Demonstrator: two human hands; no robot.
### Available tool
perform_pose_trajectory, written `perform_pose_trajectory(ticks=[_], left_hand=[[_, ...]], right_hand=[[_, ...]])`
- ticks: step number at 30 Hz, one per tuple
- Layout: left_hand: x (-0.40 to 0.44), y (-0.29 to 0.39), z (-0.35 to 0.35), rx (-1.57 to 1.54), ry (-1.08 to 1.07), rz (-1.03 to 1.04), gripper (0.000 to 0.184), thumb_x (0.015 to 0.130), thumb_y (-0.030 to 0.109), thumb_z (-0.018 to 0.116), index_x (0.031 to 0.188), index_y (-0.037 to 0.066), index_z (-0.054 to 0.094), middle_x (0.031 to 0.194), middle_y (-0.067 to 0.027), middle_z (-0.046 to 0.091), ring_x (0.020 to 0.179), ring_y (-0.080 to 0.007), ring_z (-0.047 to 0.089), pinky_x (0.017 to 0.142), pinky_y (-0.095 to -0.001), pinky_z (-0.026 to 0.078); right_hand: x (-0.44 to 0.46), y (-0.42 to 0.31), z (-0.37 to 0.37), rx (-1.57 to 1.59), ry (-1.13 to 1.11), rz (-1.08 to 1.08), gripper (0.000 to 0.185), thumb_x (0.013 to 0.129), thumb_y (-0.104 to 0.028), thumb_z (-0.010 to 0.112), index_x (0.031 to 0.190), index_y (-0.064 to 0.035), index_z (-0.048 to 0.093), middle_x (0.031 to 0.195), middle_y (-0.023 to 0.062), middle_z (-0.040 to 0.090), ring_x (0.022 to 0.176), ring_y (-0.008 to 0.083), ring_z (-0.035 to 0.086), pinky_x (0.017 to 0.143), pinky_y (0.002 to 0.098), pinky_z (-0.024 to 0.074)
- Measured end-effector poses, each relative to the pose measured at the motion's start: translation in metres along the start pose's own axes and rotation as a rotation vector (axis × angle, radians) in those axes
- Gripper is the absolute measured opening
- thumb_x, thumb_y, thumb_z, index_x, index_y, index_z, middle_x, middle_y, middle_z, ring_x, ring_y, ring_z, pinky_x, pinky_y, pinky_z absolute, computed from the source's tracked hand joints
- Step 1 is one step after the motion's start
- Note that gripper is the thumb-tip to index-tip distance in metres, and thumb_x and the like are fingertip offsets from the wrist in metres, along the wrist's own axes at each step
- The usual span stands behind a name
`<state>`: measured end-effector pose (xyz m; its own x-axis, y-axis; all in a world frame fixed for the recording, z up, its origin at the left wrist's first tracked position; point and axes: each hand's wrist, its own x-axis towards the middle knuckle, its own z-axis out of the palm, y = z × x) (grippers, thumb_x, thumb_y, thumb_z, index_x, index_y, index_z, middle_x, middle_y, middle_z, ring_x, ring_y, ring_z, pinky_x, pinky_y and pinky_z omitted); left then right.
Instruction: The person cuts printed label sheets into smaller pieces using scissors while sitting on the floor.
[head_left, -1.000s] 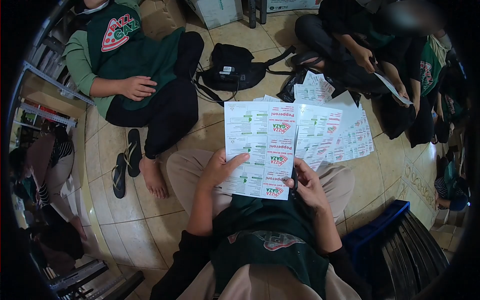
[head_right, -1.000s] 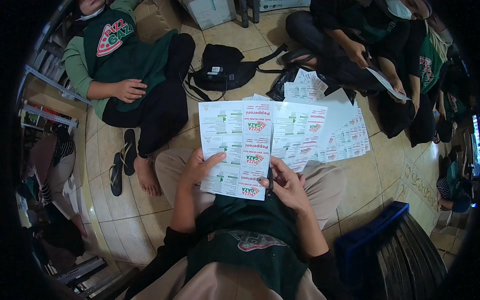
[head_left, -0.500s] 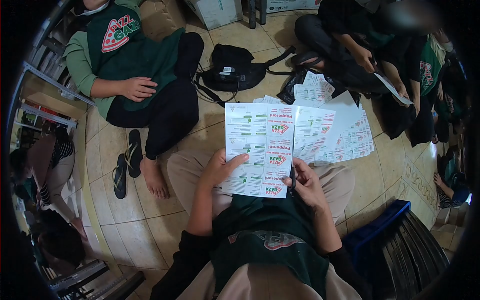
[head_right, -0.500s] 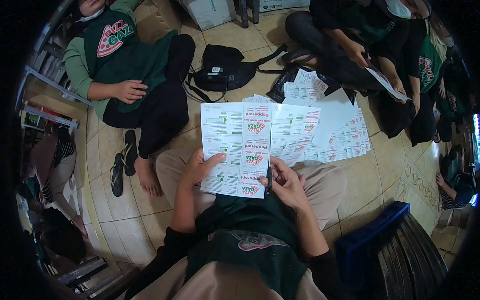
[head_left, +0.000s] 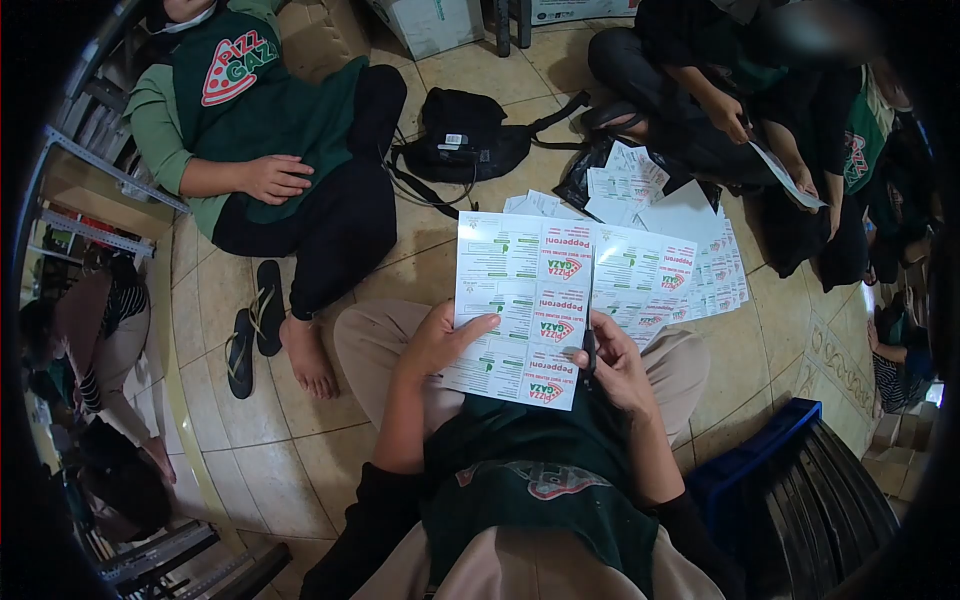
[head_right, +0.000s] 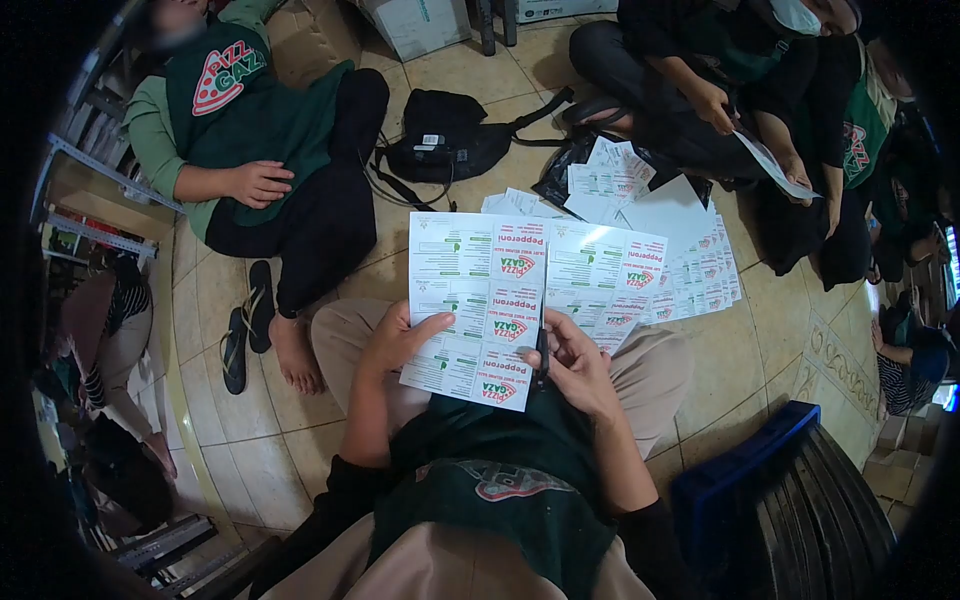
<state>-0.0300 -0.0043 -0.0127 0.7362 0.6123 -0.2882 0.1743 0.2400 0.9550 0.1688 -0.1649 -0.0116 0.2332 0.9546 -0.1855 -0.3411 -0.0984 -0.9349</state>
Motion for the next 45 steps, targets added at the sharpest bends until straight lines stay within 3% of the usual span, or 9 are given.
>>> perform_pose_trajectory(ticks=[14, 45], left_hand=[[-0.004, -0.005, 0.0, -0.015, -0.077, -0.035, 0.028, 0.086, 0.017, 0.062, 0.107, -0.001, 0.061, 0.097, -0.0063, 0.065, 0.086, -0.0105, 0.059, 0.077, -0.0252, 0.046], [-0.006, -0.008, -0.002, 0.006, -0.074, -0.024, 0.028, 0.086, 0.018, 0.062, 0.107, 0.0, 0.061, 0.097, -0.0065, 0.066, 0.085, -0.011, 0.06, 0.075, -0.0249, 0.047]], right_hand=[[0.003, -0.003, -0.002, 0.024, -0.012, -0.027, 0.056, 0.083, -0.011, 0.067, 0.129, 0.0013, 0.04, 0.113, 0.0057, 0.056, 0.103, 0.0113, 0.053, 0.088, 0.0252, 0.0407], [0.006, -0.004, -0.002, 0.061, 0.027, 0.001, 0.058, 0.082, -0.012, 0.067, 0.131, 0.0013, 0.039, 0.108, 0.0043, 0.058, 0.099, 0.0098, 0.054, 0.085, 0.0235, 0.0423]])
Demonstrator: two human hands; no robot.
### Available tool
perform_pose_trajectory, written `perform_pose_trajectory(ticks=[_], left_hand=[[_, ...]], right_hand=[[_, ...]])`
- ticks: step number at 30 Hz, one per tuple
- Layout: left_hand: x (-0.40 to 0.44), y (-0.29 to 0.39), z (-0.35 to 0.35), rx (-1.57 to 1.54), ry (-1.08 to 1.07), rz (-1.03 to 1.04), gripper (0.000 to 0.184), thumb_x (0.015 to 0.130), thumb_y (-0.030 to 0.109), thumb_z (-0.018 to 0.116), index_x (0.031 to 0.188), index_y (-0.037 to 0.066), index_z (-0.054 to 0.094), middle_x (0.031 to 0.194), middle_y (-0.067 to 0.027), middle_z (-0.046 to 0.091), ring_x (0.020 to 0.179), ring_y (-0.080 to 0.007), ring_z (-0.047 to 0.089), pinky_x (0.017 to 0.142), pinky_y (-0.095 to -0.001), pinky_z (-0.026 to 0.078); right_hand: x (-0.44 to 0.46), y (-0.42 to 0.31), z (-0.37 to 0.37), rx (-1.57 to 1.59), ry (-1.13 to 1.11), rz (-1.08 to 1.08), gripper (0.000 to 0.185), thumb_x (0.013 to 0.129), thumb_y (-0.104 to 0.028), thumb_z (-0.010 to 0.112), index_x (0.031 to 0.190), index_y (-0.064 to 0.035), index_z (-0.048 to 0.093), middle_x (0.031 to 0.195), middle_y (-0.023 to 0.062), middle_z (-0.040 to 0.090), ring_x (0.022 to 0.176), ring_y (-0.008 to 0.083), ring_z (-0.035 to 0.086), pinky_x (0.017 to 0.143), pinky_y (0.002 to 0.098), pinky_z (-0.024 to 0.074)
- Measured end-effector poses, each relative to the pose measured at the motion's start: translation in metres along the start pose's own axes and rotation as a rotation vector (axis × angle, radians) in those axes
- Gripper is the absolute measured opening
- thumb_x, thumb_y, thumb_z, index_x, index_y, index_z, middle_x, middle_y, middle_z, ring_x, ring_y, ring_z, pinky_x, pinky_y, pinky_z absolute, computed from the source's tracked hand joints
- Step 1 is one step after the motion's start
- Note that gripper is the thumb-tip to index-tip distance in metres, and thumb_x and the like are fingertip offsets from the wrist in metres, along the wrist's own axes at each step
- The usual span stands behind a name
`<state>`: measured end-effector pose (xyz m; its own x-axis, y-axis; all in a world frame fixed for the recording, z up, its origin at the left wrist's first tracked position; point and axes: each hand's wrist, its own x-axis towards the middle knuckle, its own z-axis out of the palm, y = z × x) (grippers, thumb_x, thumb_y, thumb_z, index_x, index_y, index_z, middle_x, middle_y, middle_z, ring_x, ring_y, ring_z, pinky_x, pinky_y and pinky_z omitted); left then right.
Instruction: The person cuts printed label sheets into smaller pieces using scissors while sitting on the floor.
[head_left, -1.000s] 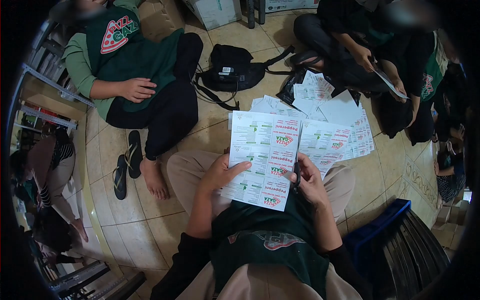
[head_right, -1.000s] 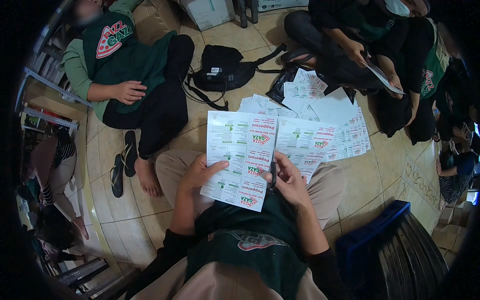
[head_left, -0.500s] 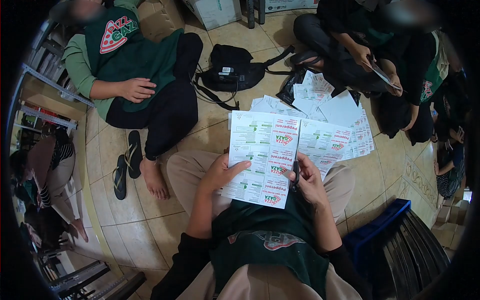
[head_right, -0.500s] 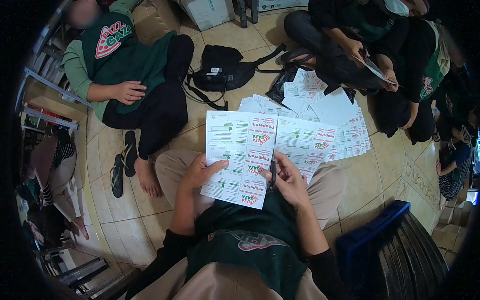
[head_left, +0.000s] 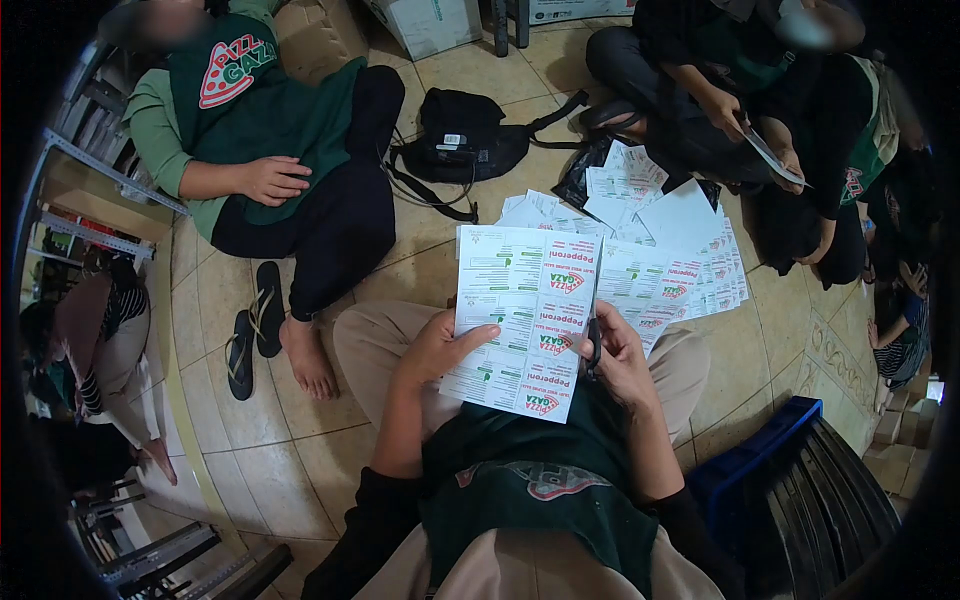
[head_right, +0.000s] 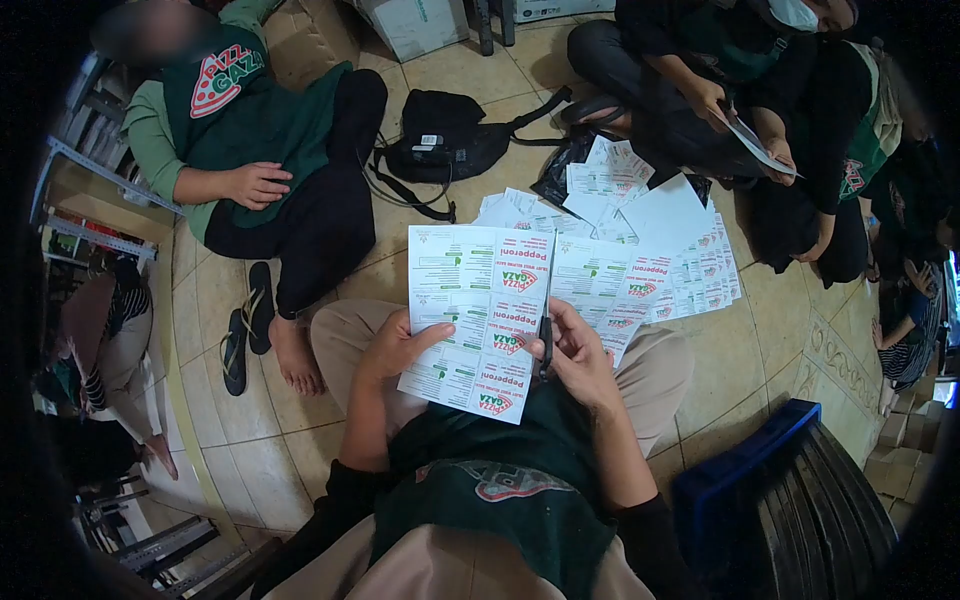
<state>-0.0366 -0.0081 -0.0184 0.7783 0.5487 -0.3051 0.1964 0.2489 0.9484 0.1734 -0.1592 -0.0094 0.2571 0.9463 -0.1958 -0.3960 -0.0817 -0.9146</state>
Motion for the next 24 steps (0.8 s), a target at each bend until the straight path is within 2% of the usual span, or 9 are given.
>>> perform_pose_trajectory(ticks=[6, 11, 13, 17, 19, 24], left_hand=[[-0.0019, 0.0033, 0.0022, 0.014, 0.008, 0.01, 0.028, 0.086, 0.018, 0.062, 0.107, -0.001, 0.061, 0.098, -0.0069, 0.066, 0.085, -0.0114, 0.06, 0.075, -0.0251, 0.047], [-0.0018, 0.003, 0.0032, 0.011, 0.02, -0.003, 0.028, 0.086, 0.018, 0.062, 0.107, -0.001, 0.061, 0.098, -0.0073, 0.066, 0.085, -0.0118, 0.06, 0.075, -0.0253, 0.047], [-0.0019, 0.0052, 0.0063, -0.014, 0.065, 0.012, 0.024, 0.085, 0.014, 0.063, 0.104, -0.001, 0.062, 0.094, -0.0074, 0.067, 0.08, -0.0112, 0.061, 0.071, -0.0249, 0.049], [-0.0017, 0.0054, 0.0048, -0.007, 0.067, 0.008, 0.024, 0.085, 0.014, 0.063, 0.104, -0.001, 0.062, 0.094, -0.0073, 0.067, 0.08, -0.0111, 0.062, 0.071, -0.0251, 0.049], [-0.0019, 0.0061, 0.0032, 0.029, 0.031, -0.002, 0.028, 0.086, 0.019, 0.061, 0.106, -0.002, 0.06, 0.097, -0.0078, 0.066, 0.085, -0.0114, 0.06, 0.074, -0.0251, 0.048], [-0.0005, 0.0028, 0.0033, 0.003, 0.041, -0.013, 0.027, 0.086, 0.016, 0.062, 0.105, -0.002, 0.061, 0.095, -0.0074, 0.066, 0.082, -0.0111, 0.061, 0.073, -0.025, 0.048]], right_hand=[[-0.0005, 0.0015, -0.0003, -0.034, 0.015, 0.01, 0.056, 0.082, -0.011, 0.067, 0.13, 0.0012, 0.04, 0.109, 0.0041, 0.058, 0.1, 0.0093, 0.054, 0.084, 0.0228, 0.0423], [0.0001, 0.002, -0.0006, -0.038, 0.031, 0.029, 0.053, 0.082, -0.008, 0.066, 0.129, 0.0015, 0.042, 0.104, 0.0033, 0.06, 0.095, 0.0088, 0.056, 0.08, 0.0215, 0.0441], [0.0005, 0.0013, -0.0002, -0.032, 0.03, 0.029, 0.053, 0.082, -0.008, 0.066, 0.128, 0.0016, 0.042, 0.104, 0.0035, 0.06, 0.094, 0.009, 0.057, 0.08, 0.0221, 0.0446], [0.0021, 0.0025, 0.0027, -0.011, 0.043, 0.023, 0.053, 0.082, -0.007, 0.067, 0.128, 0.0019, 0.042, 0.104, 0.0048, 0.061, 0.094, 0.0095, 0.058, 0.081, 0.0233, 0.0452], [0.0021, 0.0019, 0.0026, -0.017, 0.044, 0.023, 0.053, 0.082, -0.007, 0.067, 0.128, 0.0019, 0.042, 0.104, 0.005, 0.061, 0.094, 0.0096, 0.058, 0.081, 0.0233, 0.0452], [0.0018, 0.0008, 0.0024, -0.02, 0.052, 0.05, 0.053, 0.082, -0.006, 0.066, 0.128, 0.0019, 0.042, 0.104, 0.0052, 0.061, 0.093, 0.0092, 0.057, 0.08, 0.0227, 0.0447]])
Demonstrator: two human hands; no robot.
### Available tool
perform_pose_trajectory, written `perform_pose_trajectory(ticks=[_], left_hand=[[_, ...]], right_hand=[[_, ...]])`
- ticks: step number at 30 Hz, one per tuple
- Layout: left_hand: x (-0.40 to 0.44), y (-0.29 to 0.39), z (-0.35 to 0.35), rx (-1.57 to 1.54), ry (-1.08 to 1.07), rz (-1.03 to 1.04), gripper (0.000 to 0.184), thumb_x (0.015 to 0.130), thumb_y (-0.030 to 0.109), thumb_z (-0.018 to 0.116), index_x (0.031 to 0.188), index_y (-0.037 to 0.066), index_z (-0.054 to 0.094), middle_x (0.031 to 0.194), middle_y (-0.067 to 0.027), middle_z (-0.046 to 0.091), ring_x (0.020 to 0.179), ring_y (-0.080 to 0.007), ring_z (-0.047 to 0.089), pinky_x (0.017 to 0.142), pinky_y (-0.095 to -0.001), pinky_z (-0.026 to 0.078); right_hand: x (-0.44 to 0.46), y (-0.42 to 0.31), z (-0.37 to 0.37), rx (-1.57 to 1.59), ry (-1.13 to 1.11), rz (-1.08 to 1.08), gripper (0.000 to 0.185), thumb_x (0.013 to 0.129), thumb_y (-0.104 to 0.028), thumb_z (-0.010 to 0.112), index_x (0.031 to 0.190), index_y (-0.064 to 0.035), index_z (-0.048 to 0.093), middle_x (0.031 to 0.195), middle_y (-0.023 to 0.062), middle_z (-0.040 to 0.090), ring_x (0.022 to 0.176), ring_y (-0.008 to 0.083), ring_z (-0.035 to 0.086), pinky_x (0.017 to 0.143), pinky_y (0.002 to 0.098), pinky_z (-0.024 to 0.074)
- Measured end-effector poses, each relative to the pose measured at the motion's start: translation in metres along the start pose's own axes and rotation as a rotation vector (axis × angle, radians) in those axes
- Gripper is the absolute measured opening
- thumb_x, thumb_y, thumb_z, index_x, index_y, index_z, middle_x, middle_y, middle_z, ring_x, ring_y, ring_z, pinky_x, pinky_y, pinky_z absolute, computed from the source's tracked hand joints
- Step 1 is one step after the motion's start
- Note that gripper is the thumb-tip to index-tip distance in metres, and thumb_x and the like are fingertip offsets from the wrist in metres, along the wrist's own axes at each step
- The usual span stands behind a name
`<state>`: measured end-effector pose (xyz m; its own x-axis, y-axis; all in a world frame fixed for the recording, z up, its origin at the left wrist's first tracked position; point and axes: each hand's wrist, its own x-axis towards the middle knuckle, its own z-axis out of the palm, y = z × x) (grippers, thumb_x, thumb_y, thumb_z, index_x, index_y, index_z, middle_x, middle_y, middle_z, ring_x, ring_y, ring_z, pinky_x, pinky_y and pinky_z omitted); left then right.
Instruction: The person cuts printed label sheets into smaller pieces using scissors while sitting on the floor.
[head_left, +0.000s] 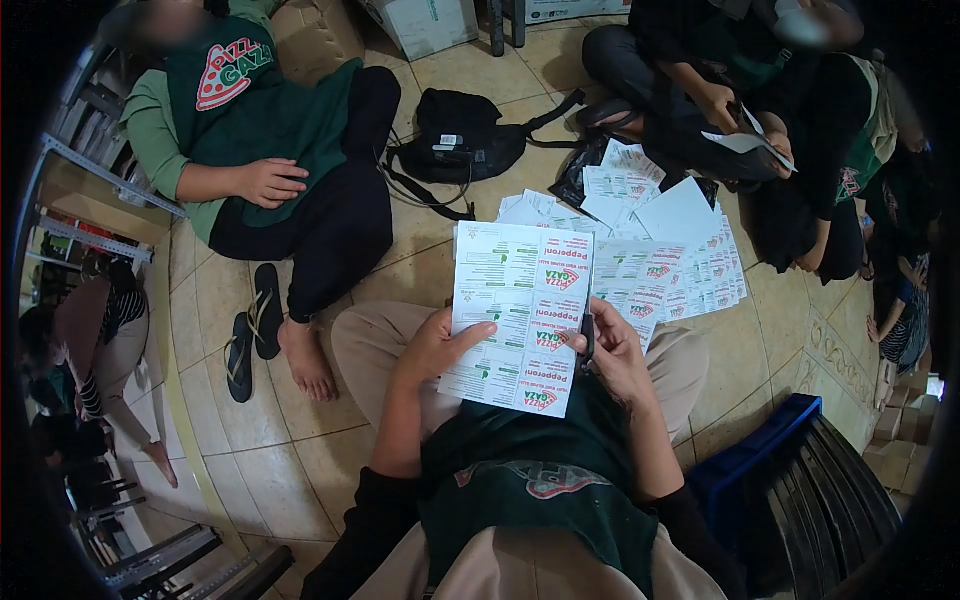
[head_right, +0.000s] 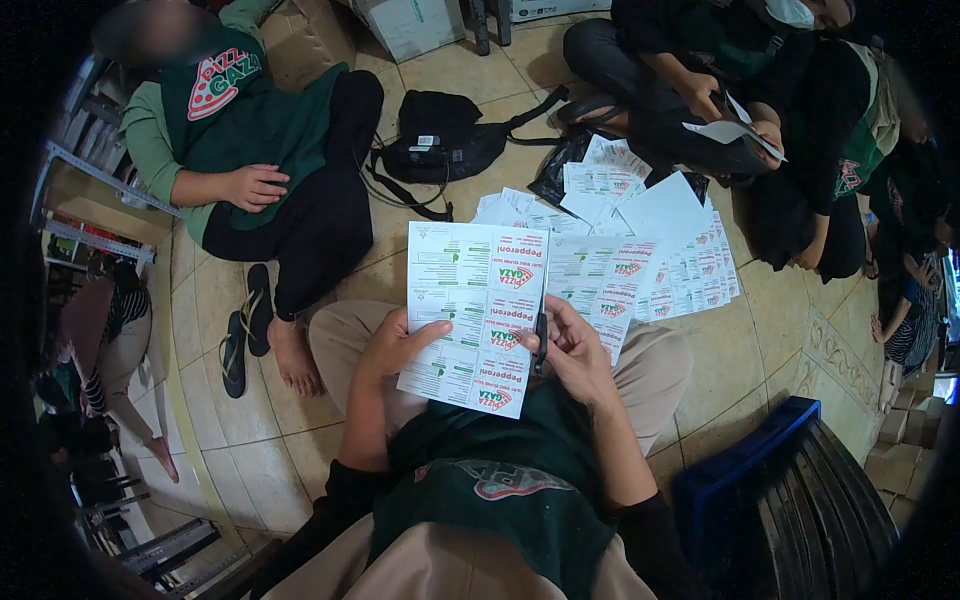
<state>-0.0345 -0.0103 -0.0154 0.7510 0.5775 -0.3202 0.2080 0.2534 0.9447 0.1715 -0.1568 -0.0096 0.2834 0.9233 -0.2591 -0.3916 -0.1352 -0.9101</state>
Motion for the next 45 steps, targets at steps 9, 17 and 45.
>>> perform_pose_trajectory(ticks=[9, 17, 45], left_hand=[[-0.001, -0.002, -0.001, -0.031, -0.003, 0.016, 0.025, 0.085, 0.014, 0.062, 0.105, -0.002, 0.061, 0.095, -0.0074, 0.066, 0.082, -0.0113, 0.061, 0.072, -0.0257, 0.049], [-0.003, 0.002, 0.001, -0.034, -0.013, -0.034, 0.025, 0.085, 0.015, 0.062, 0.105, -0.002, 0.062, 0.096, -0.0074, 0.066, 0.083, -0.0111, 0.061, 0.073, -0.0257, 0.049], [0.013, -0.018, -0.038, 0.114, 0.101, -0.063, 0.023, 0.083, 0.015, 0.064, 0.099, -0.002, 0.062, 0.084, -0.0053, 0.065, 0.075, -0.0116, 0.06, 0.067, -0.0271, 0.049]], right_hand=[[0.0, -0.004, -0.001, 0.025, -0.044, -0.022, 0.052, 0.082, -0.006, 0.066, 0.127, 0.0021, 0.042, 0.105, 0.004, 0.059, 0.095, 0.0084, 0.055, 0.082, 0.0222, 0.0422], [0.002, 0.003, -0.007, 0.076, -0.014, -0.038, 0.051, 0.082, -0.006, 0.065, 0.127, 0.0026, 0.042, 0.104, 0.0038, 0.058, 0.092, 0.0074, 0.055, 0.08, 0.0214, 0.0434], [-0.003, -0.054, -0.04, -0.003, -0.251, -0.255, 0.055, 0.083, -0.02, 0.067, 0.131, -0.0025, 0.046, 0.127, 0.0052, 0.045, 0.078, 0.0053, 0.051, 0.071, 0.0206, 0.0439]])
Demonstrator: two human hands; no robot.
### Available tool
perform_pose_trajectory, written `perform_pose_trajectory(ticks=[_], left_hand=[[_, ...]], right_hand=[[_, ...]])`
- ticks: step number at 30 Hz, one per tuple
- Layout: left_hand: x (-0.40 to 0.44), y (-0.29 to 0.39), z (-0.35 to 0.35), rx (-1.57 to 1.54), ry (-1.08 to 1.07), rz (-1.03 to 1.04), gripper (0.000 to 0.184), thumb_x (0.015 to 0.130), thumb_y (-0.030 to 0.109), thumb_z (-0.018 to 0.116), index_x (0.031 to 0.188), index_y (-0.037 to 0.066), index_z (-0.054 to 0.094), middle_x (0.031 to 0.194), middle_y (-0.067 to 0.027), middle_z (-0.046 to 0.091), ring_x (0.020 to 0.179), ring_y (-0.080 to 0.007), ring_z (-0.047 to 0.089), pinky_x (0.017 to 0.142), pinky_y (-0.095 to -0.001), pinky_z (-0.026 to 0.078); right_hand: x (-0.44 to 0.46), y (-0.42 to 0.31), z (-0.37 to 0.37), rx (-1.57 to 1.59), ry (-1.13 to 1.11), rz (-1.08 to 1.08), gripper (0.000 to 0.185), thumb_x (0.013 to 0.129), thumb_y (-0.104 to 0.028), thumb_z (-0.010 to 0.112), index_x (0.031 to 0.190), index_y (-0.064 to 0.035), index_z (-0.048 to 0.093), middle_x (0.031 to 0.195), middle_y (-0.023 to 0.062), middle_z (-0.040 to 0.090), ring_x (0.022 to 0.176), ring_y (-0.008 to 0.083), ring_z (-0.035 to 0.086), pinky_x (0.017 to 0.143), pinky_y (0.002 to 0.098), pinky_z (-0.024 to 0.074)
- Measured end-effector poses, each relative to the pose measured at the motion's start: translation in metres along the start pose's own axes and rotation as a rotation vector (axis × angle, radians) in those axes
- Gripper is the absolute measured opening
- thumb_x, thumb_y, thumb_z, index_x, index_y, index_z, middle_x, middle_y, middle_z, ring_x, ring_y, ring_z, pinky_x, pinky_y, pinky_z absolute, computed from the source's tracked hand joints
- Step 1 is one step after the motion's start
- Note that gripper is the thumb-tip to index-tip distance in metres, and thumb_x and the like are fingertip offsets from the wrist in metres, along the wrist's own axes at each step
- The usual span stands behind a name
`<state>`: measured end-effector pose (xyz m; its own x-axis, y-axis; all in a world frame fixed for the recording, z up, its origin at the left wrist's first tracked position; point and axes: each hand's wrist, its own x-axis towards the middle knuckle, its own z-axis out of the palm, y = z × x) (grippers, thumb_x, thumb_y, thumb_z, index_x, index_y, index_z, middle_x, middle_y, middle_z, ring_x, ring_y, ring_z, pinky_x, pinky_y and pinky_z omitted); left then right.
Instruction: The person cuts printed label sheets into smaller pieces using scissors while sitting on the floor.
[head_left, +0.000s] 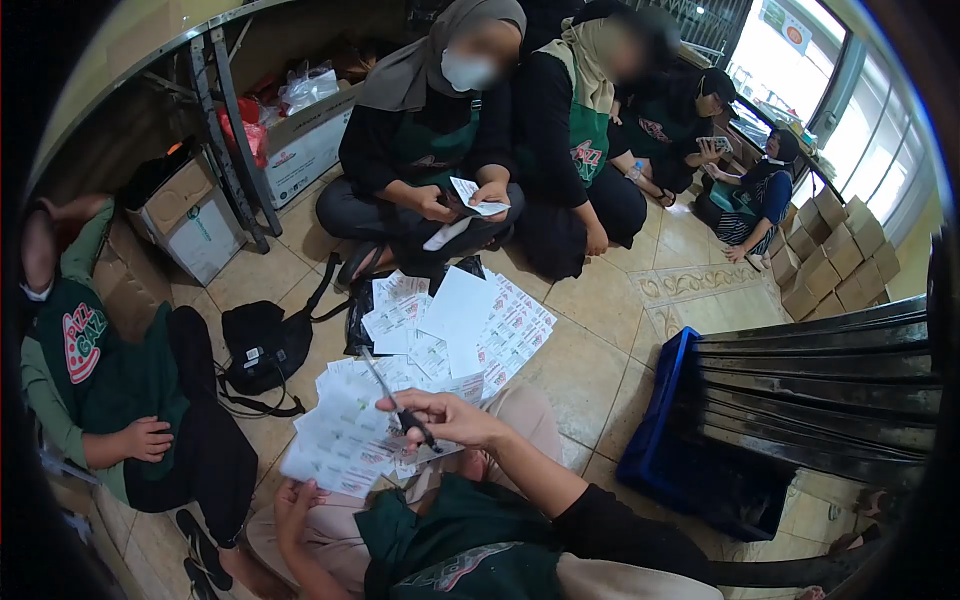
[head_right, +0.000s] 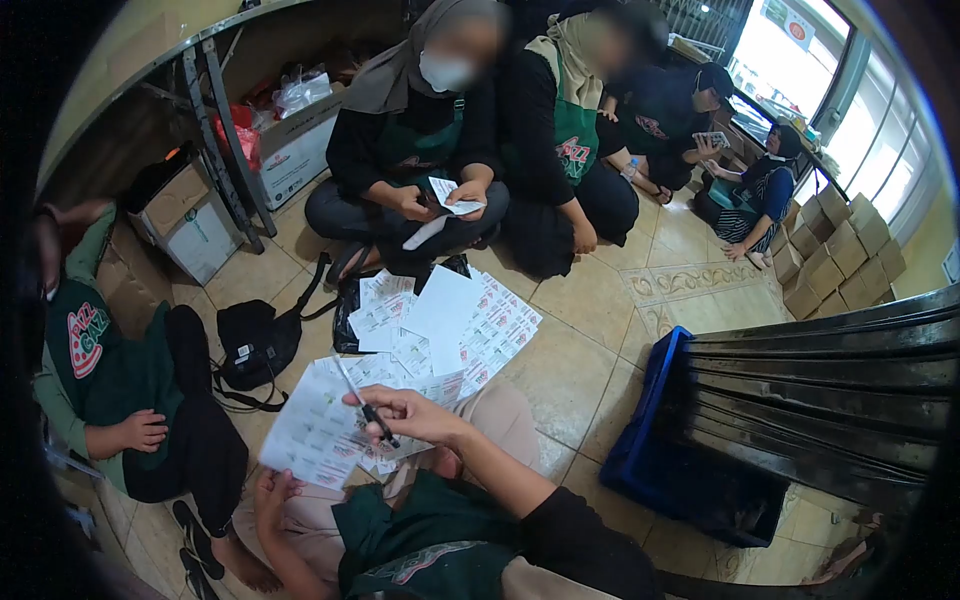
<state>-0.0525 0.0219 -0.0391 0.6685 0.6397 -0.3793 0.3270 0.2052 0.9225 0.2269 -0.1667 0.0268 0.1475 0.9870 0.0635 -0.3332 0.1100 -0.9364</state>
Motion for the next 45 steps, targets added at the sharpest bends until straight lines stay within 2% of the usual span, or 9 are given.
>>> perform_pose_trajectory(ticks=[1, 4, 5, 12, 16, 18, 21, 29, 45], left_hand=[[0.0, -0.005, 0.003, -0.178, 0.053, 0.042, 0.022, 0.084, 0.015, 0.064, 0.1, -0.001, 0.061, 0.086, -0.005, 0.064, 0.076, -0.0107, 0.06, 0.068, -0.0263, 0.049], [-0.002, -0.002, 0.024, -0.38, 0.066, 0.143, 0.024, 0.086, 0.015, 0.062, 0.102, -0.002, 0.059, 0.09, -0.0051, 0.063, 0.078, -0.0099, 0.059, 0.07, -0.0253, 0.048], [0.0, -0.001, 0.029, -0.401, 0.022, 0.202, 0.025, 0.087, 0.015, 0.062, 0.104, -0.003, 0.058, 0.092, -0.0055, 0.063, 0.079, -0.0099, 0.059, 0.071, -0.0251, 0.047], [0.019, 0.002, 0.044, -0.276, 0.287, 0.306, 0.027, 0.088, 0.017, 0.06, 0.105, -0.005, 0.059, 0.096, -0.0059, 0.063, 0.082, -0.0099, 0.057, 0.07, -0.0253, 0.046], [0.013, 0.015, 0.035, -0.077, 0.284, 0.224, 0.025, 0.088, 0.018, 0.06, 0.098, -0.004, 0.062, 0.088, -0.0032, 0.064, 0.076, -0.0087, 0.056, 0.067, -0.024, 0.045], [0.011, 0.017, 0.031, -0.13, 0.327, 0.235, 0.024, 0.087, 0.019, 0.061, 0.095, -0.004, 0.063, 0.085, -0.0024, 0.064, 0.074, -0.0083, 0.056, 0.065, -0.0239, 0.044], [0.007, 0.024, 0.021, -0.165, 0.419, 0.219, 0.023, 0.087, 0.019, 0.062, 0.094, -0.003, 0.063, 0.082, -0.0019, 0.064, 0.071, -0.0067, 0.055, 0.062, -0.0233, 0.044], [-0.008, 0.041, 0.019, -0.276, 0.393, 0.22, 0.025, 0.086, 0.023, 0.063, 0.091, -0.002, 0.063, 0.071, -0.0038, 0.062, 0.054, -0.0056, 0.053, 0.046, -0.0221, 0.044], [-0.018, 0.053, 0.023, -0.135, 0.39, 0.192, 0.025, 0.086, 0.025, 0.063, 0.09, 0.001, 0.065, 0.059, -0.0003, 0.055, 0.046, -0.0045, 0.05, 0.037, -0.02, 0.04]], right_hand=[[-0.001, 0.002, -0.003, 0.048, 0.02, 0.01, 0.052, 0.085, -0.017, 0.065, 0.131, -0.006, 0.045, 0.1, 0.0011, 0.056, 0.074, 0.0042, 0.053, 0.069, 0.0178, 0.0415], [-0.002, 0.009, -0.003, 0.223, 0.027, 0.041, 0.06, 0.083, -0.023, 0.067, 0.133, -0.0027, 0.042, 0.098, 0.0014, 0.056, 0.074, 0.0061, 0.057, 0.073, 0.0205, 0.0453], [0.001, 0.007, 0.001, 0.216, 0.034, 0.08, 0.062, 0.083, -0.025, 0.067, 0.135, -0.0046, 0.041, 0.082, -0.0027, 0.055, 0.074, 0.0056, 0.057, 0.071, 0.0193, 0.0447], [0.003, 0.016, 0.011, 0.154, 0.11, 0.079, 0.051, 0.089, -0.018, 0.059, 0.135, -0.007, 0.041, 0.087, -0.0012, 0.058, 0.076, 0.0057, 0.055, 0.068, 0.0201, 0.0439], [-0.004, 0.04, -0.004, -0.125, 0.202, 0.124, 0.063, 0.08, 0.005, 0.041, 0.141, -0.0121, 0.033, 0.097, 0.0019, 0.058, 0.073, 0.0052, 0.048, 0.076, 0.0217, 0.0441], [-0.003, 0.033, 0.005, -0.108, 0.299, 0.049, 0.06, 0.081, 0.007, 0.054, 0.137, -0.008, 0.037, 0.115, 0.0057, 0.052, 0.086, 0.0091, 0.055, 0.081, 0.0249, 0.0459], [-0.014, 0.032, 0.0, -0.129, 0.189, 0.141, 0.055, 0.079, -0.003, 0.065, 0.13, -0.0055, 0.044, 0.106, 0.0031, 0.057, 0.093, 0.012, 0.055, 0.082, 0.0262, 0.0442], [-0.031, 0.054, 0.024, 0.02, -0.31, 0.326, 0.059, 0.079, -0.005, 0.068, 0.131, 0.0002, 0.041, 0.112, 0.0058, 0.055, 0.092, 0.013, 0.055, 0.083, 0.026, 0.044], [-0.009, 0.051, 0.041, 0.18, -0.242, 0.29, 0.065, 0.079, -0.01, 0.07, 0.135, -0.0002, 0.038, 0.111, 0.0072, 0.053, 0.089, 0.0146, 0.055, 0.079, 0.026, 0.0445]])
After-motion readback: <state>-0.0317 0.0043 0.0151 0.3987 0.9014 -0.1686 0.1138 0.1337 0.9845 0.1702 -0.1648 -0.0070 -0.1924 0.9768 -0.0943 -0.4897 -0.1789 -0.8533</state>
